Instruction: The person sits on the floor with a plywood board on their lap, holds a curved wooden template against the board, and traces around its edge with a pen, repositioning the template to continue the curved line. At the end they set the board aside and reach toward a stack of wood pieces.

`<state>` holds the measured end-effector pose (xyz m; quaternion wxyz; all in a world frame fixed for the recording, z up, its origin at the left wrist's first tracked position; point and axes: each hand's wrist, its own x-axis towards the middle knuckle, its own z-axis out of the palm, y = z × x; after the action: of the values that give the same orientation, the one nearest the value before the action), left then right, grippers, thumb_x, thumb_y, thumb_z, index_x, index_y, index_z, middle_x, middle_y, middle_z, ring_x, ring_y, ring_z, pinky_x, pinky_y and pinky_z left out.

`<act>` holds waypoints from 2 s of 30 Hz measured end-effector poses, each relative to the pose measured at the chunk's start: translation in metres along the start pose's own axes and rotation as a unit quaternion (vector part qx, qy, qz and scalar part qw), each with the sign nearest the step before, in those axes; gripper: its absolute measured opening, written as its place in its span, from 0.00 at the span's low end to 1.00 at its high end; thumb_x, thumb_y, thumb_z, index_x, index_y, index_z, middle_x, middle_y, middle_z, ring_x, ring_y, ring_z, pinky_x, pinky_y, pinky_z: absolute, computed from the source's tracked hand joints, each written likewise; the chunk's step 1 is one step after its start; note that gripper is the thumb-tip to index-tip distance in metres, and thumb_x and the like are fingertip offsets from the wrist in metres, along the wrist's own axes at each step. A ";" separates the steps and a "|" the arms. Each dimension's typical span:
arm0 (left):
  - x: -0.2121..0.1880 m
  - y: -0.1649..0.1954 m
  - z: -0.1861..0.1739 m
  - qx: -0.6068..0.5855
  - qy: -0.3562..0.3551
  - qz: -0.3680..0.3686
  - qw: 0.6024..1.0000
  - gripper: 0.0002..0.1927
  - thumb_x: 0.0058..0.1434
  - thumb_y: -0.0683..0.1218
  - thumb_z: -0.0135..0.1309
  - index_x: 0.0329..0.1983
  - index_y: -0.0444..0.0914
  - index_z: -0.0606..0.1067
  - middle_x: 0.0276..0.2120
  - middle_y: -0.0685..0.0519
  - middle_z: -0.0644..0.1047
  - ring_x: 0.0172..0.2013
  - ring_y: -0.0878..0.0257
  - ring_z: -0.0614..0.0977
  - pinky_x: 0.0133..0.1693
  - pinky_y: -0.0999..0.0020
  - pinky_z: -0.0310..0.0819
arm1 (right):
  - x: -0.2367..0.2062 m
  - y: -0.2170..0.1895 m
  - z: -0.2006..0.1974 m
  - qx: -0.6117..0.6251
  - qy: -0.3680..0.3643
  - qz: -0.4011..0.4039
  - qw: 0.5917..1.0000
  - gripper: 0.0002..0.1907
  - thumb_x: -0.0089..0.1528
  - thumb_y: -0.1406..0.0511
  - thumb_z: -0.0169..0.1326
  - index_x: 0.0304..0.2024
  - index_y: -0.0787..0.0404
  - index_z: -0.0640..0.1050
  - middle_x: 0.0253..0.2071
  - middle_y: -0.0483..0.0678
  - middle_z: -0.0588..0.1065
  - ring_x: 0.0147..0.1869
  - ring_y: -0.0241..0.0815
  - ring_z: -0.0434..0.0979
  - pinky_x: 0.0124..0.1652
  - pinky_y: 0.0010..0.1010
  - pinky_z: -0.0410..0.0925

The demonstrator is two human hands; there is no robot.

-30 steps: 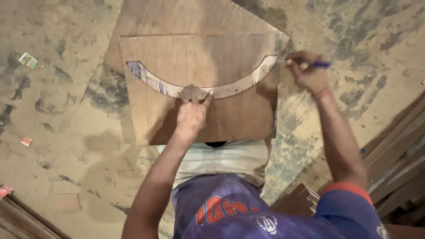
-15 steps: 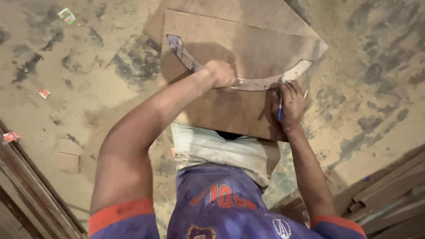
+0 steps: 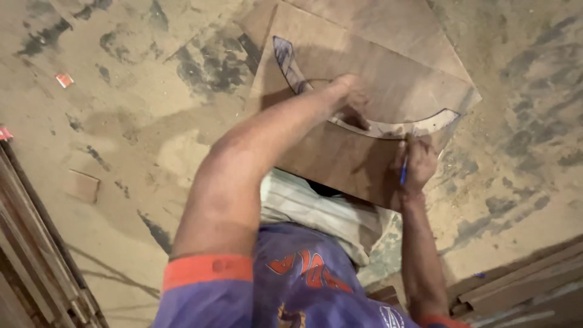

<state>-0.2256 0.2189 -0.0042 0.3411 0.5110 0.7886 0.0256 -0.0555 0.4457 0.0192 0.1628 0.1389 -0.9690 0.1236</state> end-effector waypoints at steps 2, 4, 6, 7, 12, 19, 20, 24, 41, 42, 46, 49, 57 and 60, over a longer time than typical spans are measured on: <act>0.006 0.003 -0.001 -0.011 0.002 -0.008 1.000 0.14 0.63 0.53 0.49 0.36 0.46 0.84 0.42 0.54 0.84 0.44 0.54 0.84 0.43 0.56 0.79 | 0.007 -0.021 0.015 0.021 -0.011 -0.007 1.000 0.13 0.67 0.66 0.61 0.55 0.61 0.81 0.44 0.61 0.79 0.44 0.59 0.77 0.44 0.45 0.70; 0.012 0.008 -0.003 -0.023 0.002 -0.016 1.000 0.15 0.63 0.54 0.49 0.36 0.46 0.84 0.42 0.54 0.84 0.44 0.54 0.84 0.43 0.56 0.79 | 0.014 -0.067 0.039 0.141 -0.038 -0.050 0.988 0.11 0.67 0.66 0.58 0.52 0.58 0.79 0.44 0.58 0.79 0.46 0.57 0.79 0.45 0.43 0.71; 0.017 0.013 -0.006 -0.034 0.005 -0.023 0.999 0.16 0.62 0.56 0.49 0.36 0.46 0.84 0.42 0.54 0.84 0.44 0.54 0.84 0.43 0.56 0.79 | 0.030 -0.116 0.059 0.250 -0.066 -0.094 0.961 0.09 0.67 0.65 0.57 0.51 0.57 0.78 0.44 0.56 0.79 0.46 0.56 0.79 0.46 0.43 0.72; 0.018 0.016 -0.007 -0.042 0.010 -0.027 0.999 0.16 0.62 0.56 0.49 0.37 0.46 0.84 0.41 0.54 0.84 0.44 0.54 0.84 0.43 0.56 0.79 | 0.041 -0.140 0.067 0.262 -0.082 -0.105 0.956 0.09 0.67 0.65 0.57 0.50 0.57 0.78 0.43 0.57 0.79 0.45 0.57 0.79 0.45 0.43 0.72; 0.020 0.022 -0.009 -0.079 0.029 -0.046 0.995 0.18 0.62 0.59 0.48 0.37 0.46 0.84 0.41 0.54 0.84 0.44 0.54 0.85 0.44 0.57 0.79 | 0.125 -0.232 0.095 0.240 -0.106 -0.127 0.956 0.09 0.67 0.65 0.56 0.49 0.58 0.78 0.41 0.57 0.78 0.42 0.58 0.79 0.41 0.44 0.71; 0.017 0.021 -0.012 -0.113 0.045 -0.061 0.991 0.22 0.62 0.64 0.48 0.38 0.46 0.84 0.41 0.54 0.84 0.44 0.55 0.85 0.44 0.57 0.79 | 0.179 -0.273 0.088 0.165 -0.100 -0.110 0.975 0.08 0.66 0.65 0.55 0.46 0.60 0.77 0.38 0.58 0.78 0.37 0.59 0.78 0.36 0.46 0.71; 0.016 0.020 -0.012 -0.116 0.045 -0.061 0.990 0.22 0.62 0.64 0.48 0.38 0.46 0.84 0.41 0.54 0.84 0.44 0.55 0.85 0.44 0.57 0.79 | 0.187 -0.277 0.088 0.158 -0.090 -0.106 0.978 0.08 0.66 0.65 0.55 0.46 0.60 0.77 0.38 0.59 0.78 0.37 0.59 0.78 0.35 0.46 0.71; 0.014 0.021 -0.012 -0.117 0.046 -0.060 0.990 0.25 0.62 0.67 0.48 0.38 0.46 0.84 0.41 0.54 0.84 0.43 0.55 0.85 0.45 0.57 0.79 | 0.225 -0.292 0.098 0.141 -0.016 -0.073 0.987 0.08 0.65 0.65 0.54 0.45 0.61 0.77 0.36 0.59 0.77 0.34 0.60 0.78 0.32 0.47 0.71; 0.041 0.018 0.001 -0.024 0.042 -0.083 0.995 0.33 0.62 0.76 0.45 0.38 0.48 0.85 0.40 0.56 0.85 0.42 0.56 0.85 0.45 0.56 0.78 | 0.060 -0.152 0.064 0.194 -0.145 -0.073 0.968 0.09 0.58 0.63 0.58 0.39 0.58 0.78 0.35 0.53 0.79 0.38 0.58 0.79 0.33 0.47 0.67; 0.041 0.016 0.005 0.064 0.060 -0.033 0.996 0.33 0.62 0.76 0.42 0.37 0.50 0.86 0.39 0.57 0.85 0.42 0.55 0.84 0.44 0.54 0.77 | 0.051 -0.137 0.056 0.199 -0.166 -0.033 0.965 0.11 0.56 0.62 0.59 0.38 0.60 0.78 0.33 0.55 0.78 0.37 0.59 0.78 0.33 0.48 0.68; 0.041 0.013 0.003 0.072 0.044 -0.041 0.996 0.40 0.60 0.81 0.39 0.40 0.47 0.85 0.41 0.53 0.84 0.45 0.55 0.83 0.46 0.56 0.75 | 0.035 -0.086 0.021 0.242 -0.137 0.027 0.960 0.12 0.59 0.64 0.58 0.42 0.62 0.79 0.34 0.57 0.78 0.38 0.58 0.79 0.38 0.46 0.71; 0.041 0.009 0.000 0.062 0.017 -0.048 0.997 0.42 0.60 0.81 0.36 0.41 0.46 0.85 0.44 0.52 0.83 0.48 0.56 0.82 0.49 0.57 0.73 | 0.033 -0.051 -0.006 0.310 -0.104 0.011 0.945 0.15 0.60 0.67 0.57 0.48 0.65 0.78 0.37 0.58 0.78 0.40 0.56 0.79 0.40 0.43 0.72; 0.030 0.009 -0.005 0.022 -0.036 -0.044 0.998 0.33 0.63 0.74 0.34 0.51 0.56 0.81 0.47 0.51 0.82 0.50 0.54 0.82 0.52 0.57 0.74 | 0.030 0.009 -0.020 0.268 -0.031 0.113 0.956 0.02 0.62 0.71 0.62 0.37 0.64 0.82 0.26 0.54 0.77 0.26 0.46 0.78 0.29 0.33 0.69; 0.023 0.009 -0.015 0.043 -0.048 -0.031 0.997 0.32 0.63 0.74 0.31 0.54 0.60 0.80 0.46 0.50 0.82 0.50 0.53 0.82 0.52 0.57 0.73 | 0.026 0.034 -0.021 0.265 -0.028 0.179 0.947 0.03 0.62 0.70 0.62 0.36 0.65 0.83 0.27 0.54 0.78 0.27 0.43 0.80 0.29 0.30 0.70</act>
<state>-0.2323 0.2465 -0.0011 0.3566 0.5013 0.7872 -0.0436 -0.0834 0.4771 0.0411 0.0685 0.0046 -0.9143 0.3991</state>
